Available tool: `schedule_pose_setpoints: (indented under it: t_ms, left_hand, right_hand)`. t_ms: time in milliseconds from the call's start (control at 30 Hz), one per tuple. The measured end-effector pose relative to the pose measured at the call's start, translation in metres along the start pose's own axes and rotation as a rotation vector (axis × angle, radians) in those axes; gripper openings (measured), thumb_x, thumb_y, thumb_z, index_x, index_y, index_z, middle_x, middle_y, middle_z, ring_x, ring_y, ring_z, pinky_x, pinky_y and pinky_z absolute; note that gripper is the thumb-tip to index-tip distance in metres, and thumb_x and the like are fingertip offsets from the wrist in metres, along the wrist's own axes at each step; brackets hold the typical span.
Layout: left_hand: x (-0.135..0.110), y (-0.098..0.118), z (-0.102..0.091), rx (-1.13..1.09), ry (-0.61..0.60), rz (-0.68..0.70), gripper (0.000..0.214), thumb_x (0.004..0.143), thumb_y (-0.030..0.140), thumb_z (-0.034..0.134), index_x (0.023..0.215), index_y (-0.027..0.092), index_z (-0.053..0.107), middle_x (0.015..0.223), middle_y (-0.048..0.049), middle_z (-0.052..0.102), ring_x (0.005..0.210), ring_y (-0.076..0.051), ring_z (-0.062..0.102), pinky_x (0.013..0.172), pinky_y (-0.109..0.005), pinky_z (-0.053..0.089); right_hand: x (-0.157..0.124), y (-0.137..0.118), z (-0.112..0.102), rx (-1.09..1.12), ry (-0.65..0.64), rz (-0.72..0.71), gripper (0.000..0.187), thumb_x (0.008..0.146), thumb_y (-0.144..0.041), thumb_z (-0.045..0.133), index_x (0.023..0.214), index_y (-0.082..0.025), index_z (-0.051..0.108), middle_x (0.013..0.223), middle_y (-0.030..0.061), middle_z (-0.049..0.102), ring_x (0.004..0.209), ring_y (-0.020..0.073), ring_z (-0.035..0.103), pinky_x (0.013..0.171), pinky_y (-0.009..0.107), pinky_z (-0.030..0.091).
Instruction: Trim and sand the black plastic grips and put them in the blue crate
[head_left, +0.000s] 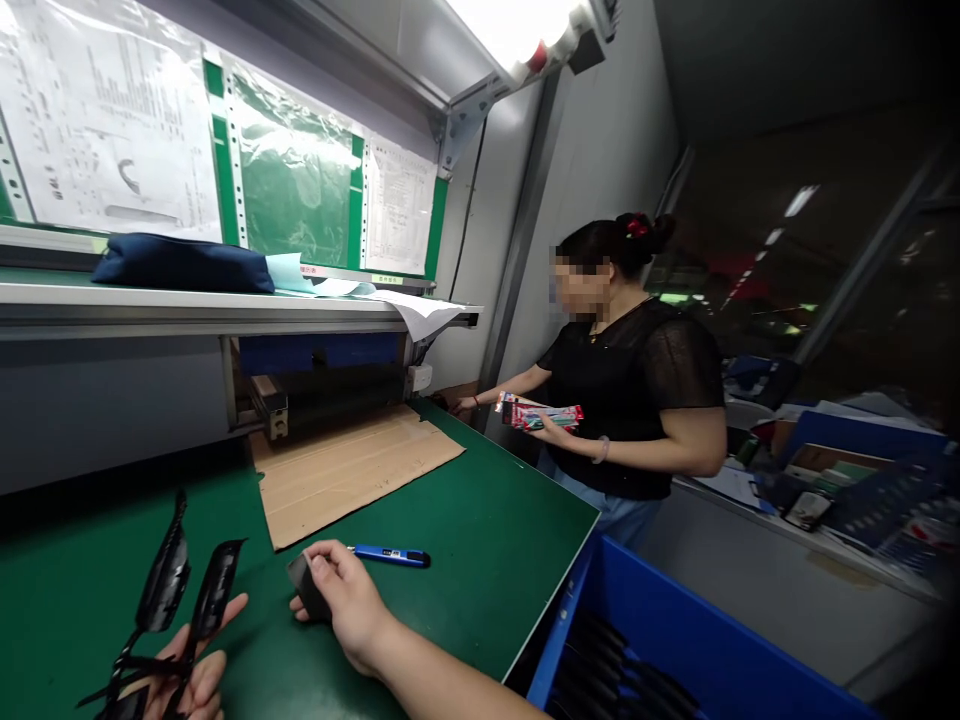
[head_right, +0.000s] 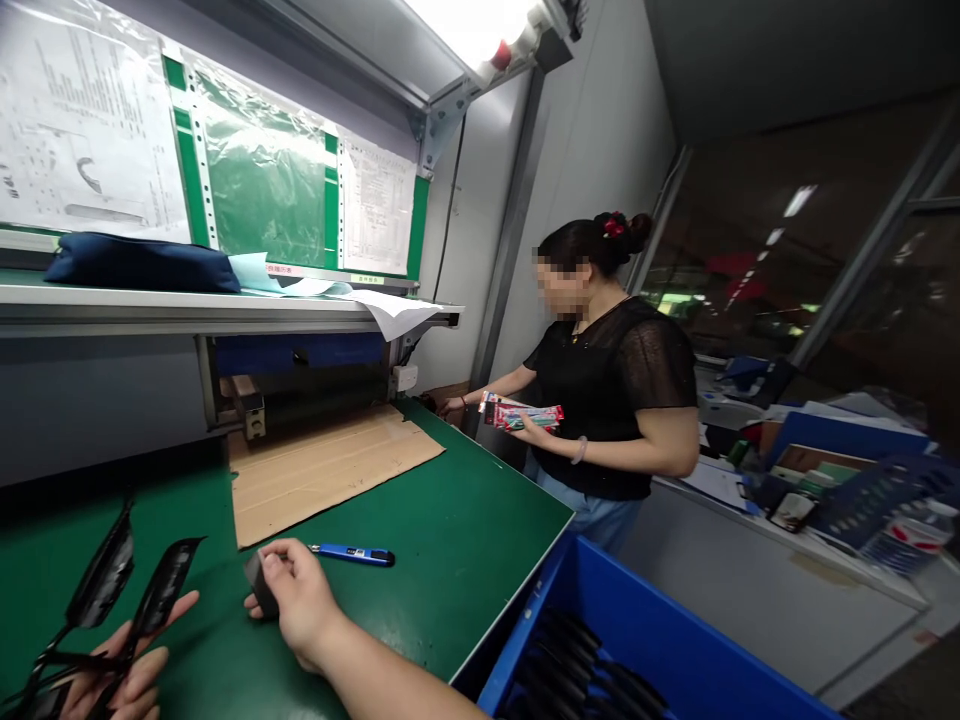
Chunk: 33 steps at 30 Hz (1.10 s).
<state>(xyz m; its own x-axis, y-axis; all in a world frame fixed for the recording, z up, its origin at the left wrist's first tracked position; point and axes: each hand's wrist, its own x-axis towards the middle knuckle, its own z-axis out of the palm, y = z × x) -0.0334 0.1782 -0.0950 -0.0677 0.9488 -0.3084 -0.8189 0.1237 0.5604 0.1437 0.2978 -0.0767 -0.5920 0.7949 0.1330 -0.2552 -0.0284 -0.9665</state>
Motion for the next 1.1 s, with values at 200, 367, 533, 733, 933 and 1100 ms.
schedule_pose_setpoints:
  t_ms: [200,367,533,733,933,1100]
  left_hand:
    - [-0.007,-0.006,0.021,0.074,-0.053,0.020,0.083,0.086,0.030,0.061,0.148,0.014,0.008,0.047,0.0086,0.048,0.033,-0.013,0.045,0.041,-0.022,0.026]
    - [-0.013,-0.008,0.028,0.045,0.028,0.064,0.067,0.085,0.040,0.061,0.141,0.015,0.033,0.054,0.0060,0.048,0.039,-0.010,0.043,0.045,-0.024,0.026]
    - [-0.021,-0.007,0.033,0.068,0.050,0.058,0.054,0.087,0.045,0.057,0.131,0.015,0.048,0.054,0.0049,0.047,0.040,-0.010,0.042,0.047,-0.026,0.028]
    - [-0.018,-0.006,0.029,0.112,-0.027,-0.003,0.042,0.088,0.050,0.053,0.079,0.011,0.067,0.049,0.0014,0.047,0.038,-0.009,0.041,0.046,-0.025,0.029]
    - [-0.012,-0.008,0.017,0.159,-0.092,-0.121,0.059,0.090,0.047,0.047,0.042,0.014,0.049,0.034,-0.0003,0.034,0.031,-0.011,0.035,0.044,-0.027,0.027]
    - [-0.025,-0.011,0.018,0.049,-0.072,-0.004,0.025,0.084,0.034,0.062,0.068,0.015,0.060,0.050,0.0019,0.047,0.039,-0.010,0.042,0.047,-0.025,0.031]
  right_hand:
    - [0.015,0.003,0.021,0.237,-0.081,0.106,0.062,0.076,-0.070,0.063,0.107,-0.017,0.051,0.089,0.0055,0.063,0.069,0.0171,0.064,0.066,0.031,0.050]
    - [0.016,-0.005,0.011,0.324,-0.162,0.196,0.054,0.089,-0.065,0.051,0.114,-0.017,0.050,0.099,0.0113,0.065,0.076,0.0177,0.065,0.070,0.032,0.050]
    - [0.020,-0.008,0.009,0.210,-0.186,0.132,0.046,0.093,-0.059,0.049,0.113,-0.018,0.055,0.106,0.0123,0.062,0.083,0.0197,0.063,0.074,0.036,0.051]
    - [0.010,-0.015,0.015,-0.197,-0.156,-0.189,0.034,0.076,-0.035,0.077,0.105,-0.022,0.067,0.121,0.0098,0.055,0.114,0.0266,0.050,0.103,0.043,0.038]
    - [-0.001,-0.015,0.022,-0.760,-0.257,-0.590,0.031,0.090,-0.030,0.061,0.121,-0.026,0.062,0.130,0.0104,0.049,0.118,0.0264,0.048,0.099,0.044,0.044]
    - [-0.005,-0.017,0.026,-0.833,-0.348,-0.625,0.032,0.092,-0.026,0.058,0.124,-0.028,0.060,0.130,0.0087,0.050,0.113,0.0239,0.049,0.097,0.041,0.045]
